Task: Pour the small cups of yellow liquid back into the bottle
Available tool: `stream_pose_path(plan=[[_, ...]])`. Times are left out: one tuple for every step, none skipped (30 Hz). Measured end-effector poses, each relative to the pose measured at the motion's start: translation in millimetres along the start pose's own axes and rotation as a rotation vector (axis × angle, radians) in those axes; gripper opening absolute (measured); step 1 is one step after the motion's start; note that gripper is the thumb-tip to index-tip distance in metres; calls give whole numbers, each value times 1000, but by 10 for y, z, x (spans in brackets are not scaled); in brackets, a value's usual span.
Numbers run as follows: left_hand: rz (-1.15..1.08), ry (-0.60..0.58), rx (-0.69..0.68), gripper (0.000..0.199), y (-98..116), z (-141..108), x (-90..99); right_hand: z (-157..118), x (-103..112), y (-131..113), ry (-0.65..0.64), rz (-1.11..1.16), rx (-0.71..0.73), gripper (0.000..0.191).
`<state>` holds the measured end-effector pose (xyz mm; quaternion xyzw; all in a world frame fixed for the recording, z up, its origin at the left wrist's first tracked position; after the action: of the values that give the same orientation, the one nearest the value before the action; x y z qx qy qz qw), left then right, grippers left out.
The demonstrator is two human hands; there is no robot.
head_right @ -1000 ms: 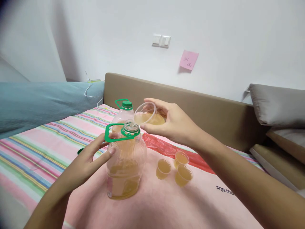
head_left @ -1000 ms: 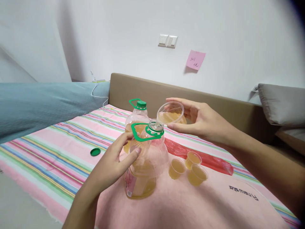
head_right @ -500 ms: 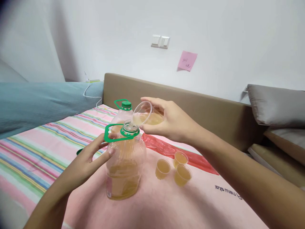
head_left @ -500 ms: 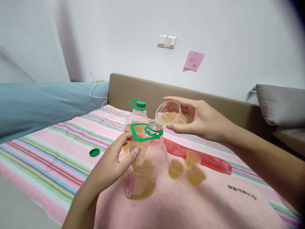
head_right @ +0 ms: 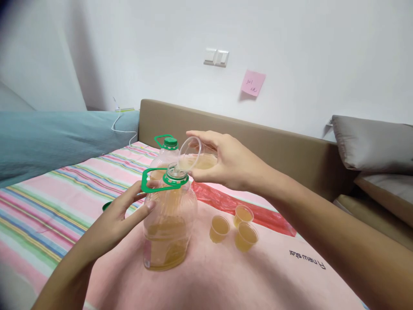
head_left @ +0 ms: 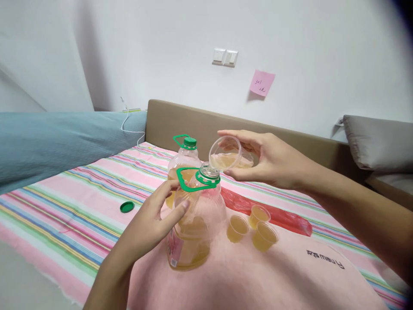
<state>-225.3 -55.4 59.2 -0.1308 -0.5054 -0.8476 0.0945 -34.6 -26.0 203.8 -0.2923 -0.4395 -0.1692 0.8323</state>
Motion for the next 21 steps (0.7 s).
stream_pose_path(plan=[[0,-1,-2,43,2,2,-1,3,3,-9,-1,-10,7,69],[-3,-2,-5,43,6,5,-3,7,8,-19,1,-20,16,68],[-6,-4,-7,43,9,7,-5,10,9,-27,0,-33,22,69],[-8,-6,-6,42,10,8,-8,15,12,-32,0,-50,26,70],[-9,-5,0,42,7,9,-7,19,15,-34,1,-71,24,72],[-8,-1,8,41,0,10,-5,24,19,-35,1,-93,19,74],[-6,4,17,41,-7,10,-3,28,21,-38,-1,-112,15,75],[-3,8,25,41,-13,9,0,33,23,-46,-5,-129,12,75],[-1,10,29,41,-16,8,1,37,25,-56,-8,-145,12,74],[-1,10,29,41,-14,7,-1,40,28,-69,-10,-159,14,73],[-1,5,25,41,-9,6,-5,43,32,-81,-11,-172,15,72],[-3,-1,16,41,1,5,-10,44,37,-91,-10,-185,17,70],[-4,-5,7,42,11,4,-13,46,43,-99,-8,-197,19,68],[-5,-7,-2,42,20,4,-14,46,46,-104,-7,-204,21,65],[-4,-6,-6,42,26,3,-13,47,49,-107,-6,-208,24,63],[-2,-5,-8,43,27,2,-11,47,51,-108,-6,-211,27,62],[1,-4,-5,43,23,2,-10,48,51,-108,-7,-214,31,63],[3,-2,0,42,16,1,-8,50,50,-108,-8,-216,33,66],[4,1,8,42,6,1,-7,52,50,-108,-9,-218,36,69],[5,5,17,41,-5,1,-5,56,52,-111,-7,-221,40,72],[4,8,28,41,-18,1,-4,60,55,-117,-5,-227,45,74]])
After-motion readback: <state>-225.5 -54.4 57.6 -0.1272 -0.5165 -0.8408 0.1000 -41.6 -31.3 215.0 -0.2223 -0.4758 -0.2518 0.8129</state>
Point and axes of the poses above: each hand's wrist, its own z-axis towards the middle knuckle, its own x-axis out of the back of the hand, y = z × x, the point moved 9 cm from there along z, towards the middle knuckle, and after that the axes turned 8 degrees about -z, right-handed, at the moved point
